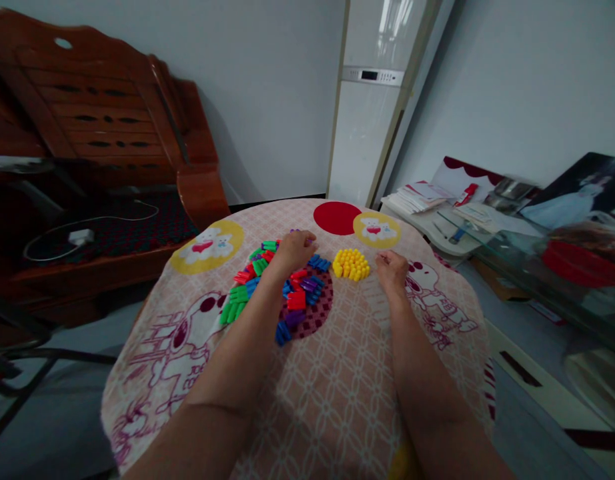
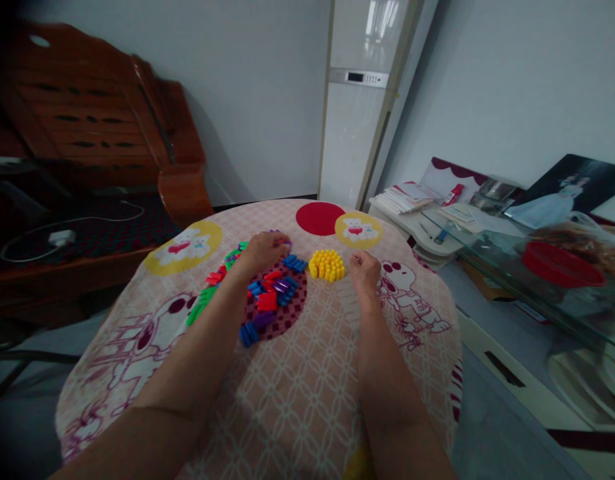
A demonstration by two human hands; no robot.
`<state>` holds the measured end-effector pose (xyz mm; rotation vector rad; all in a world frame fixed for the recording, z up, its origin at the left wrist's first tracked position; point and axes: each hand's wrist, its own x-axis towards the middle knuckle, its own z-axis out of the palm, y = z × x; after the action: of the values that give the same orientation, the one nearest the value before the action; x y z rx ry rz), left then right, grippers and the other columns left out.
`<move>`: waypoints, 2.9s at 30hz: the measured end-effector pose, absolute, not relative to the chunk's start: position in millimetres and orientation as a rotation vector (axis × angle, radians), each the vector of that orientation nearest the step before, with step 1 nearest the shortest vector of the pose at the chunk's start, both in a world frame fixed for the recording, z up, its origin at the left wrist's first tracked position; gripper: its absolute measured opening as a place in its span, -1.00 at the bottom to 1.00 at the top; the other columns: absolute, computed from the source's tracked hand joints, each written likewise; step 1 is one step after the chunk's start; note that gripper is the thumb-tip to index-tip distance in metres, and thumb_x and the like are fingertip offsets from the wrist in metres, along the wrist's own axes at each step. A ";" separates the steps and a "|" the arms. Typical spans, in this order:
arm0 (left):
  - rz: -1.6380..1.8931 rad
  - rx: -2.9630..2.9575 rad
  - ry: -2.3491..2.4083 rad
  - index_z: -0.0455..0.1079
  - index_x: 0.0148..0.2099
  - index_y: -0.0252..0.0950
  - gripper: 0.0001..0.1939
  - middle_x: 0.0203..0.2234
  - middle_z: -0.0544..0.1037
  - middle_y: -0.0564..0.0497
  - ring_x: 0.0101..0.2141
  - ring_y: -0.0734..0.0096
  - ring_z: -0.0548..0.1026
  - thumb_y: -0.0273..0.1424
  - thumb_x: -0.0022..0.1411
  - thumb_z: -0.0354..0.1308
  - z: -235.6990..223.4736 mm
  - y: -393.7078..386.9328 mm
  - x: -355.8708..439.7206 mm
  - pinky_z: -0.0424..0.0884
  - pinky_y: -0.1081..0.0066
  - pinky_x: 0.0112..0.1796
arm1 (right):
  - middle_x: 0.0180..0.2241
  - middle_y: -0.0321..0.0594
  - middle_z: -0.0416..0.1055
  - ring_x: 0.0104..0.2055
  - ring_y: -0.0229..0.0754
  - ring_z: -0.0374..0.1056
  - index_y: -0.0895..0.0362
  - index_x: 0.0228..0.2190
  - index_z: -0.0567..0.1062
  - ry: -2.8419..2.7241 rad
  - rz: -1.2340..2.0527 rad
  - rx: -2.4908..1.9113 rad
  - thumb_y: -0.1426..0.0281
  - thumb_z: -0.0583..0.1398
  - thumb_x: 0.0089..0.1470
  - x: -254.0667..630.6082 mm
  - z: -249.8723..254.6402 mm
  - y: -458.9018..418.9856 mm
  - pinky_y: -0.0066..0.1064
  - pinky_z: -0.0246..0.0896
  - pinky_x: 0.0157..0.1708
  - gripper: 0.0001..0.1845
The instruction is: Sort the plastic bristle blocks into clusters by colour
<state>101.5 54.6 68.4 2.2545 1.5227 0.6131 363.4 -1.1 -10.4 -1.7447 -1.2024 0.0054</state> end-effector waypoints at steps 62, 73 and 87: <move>0.349 2.679 1.229 0.42 0.12 -0.25 -0.58 0.09 0.51 -0.15 0.14 0.09 0.38 -0.37 0.21 0.16 10.6 73.1 84.1 0.10 0.05 0.21 | -0.56 -0.26 0.45 -0.48 -0.20 0.38 0.15 -0.45 0.56 -1.355 0.353 -1.447 0.19 0.14 0.02 295.8 21.9 -11.9 -0.46 0.26 -0.50 -0.69; 0.598 2.602 1.157 0.48 -0.06 -0.33 -0.64 -0.21 0.54 -0.12 -0.14 0.17 0.48 -0.40 0.04 0.30 36.3 59.8 93.0 0.40 0.28 -0.09 | -0.49 -0.26 0.53 -0.47 -0.22 0.41 0.13 -0.40 0.59 -1.443 0.466 -1.413 0.23 0.19 0.00 289.0 24.1 -10.9 -0.46 0.29 -0.46 -0.74; 1.038 2.341 0.725 0.38 0.12 -0.29 -0.44 -0.02 0.48 -0.12 -0.15 0.34 0.53 -0.62 0.02 0.17 38.9 31.4 134.8 0.53 0.37 -0.18 | -0.45 -0.25 0.57 -0.40 -0.20 0.45 0.14 -0.41 0.60 -1.492 0.304 -1.602 0.32 0.26 -0.05 319.0 33.6 -8.1 -0.45 0.27 -0.37 -0.84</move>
<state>134.8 31.4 38.9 2.3406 0.7251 1.0376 319.0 -8.1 33.6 -1.6020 -1.4916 0.3044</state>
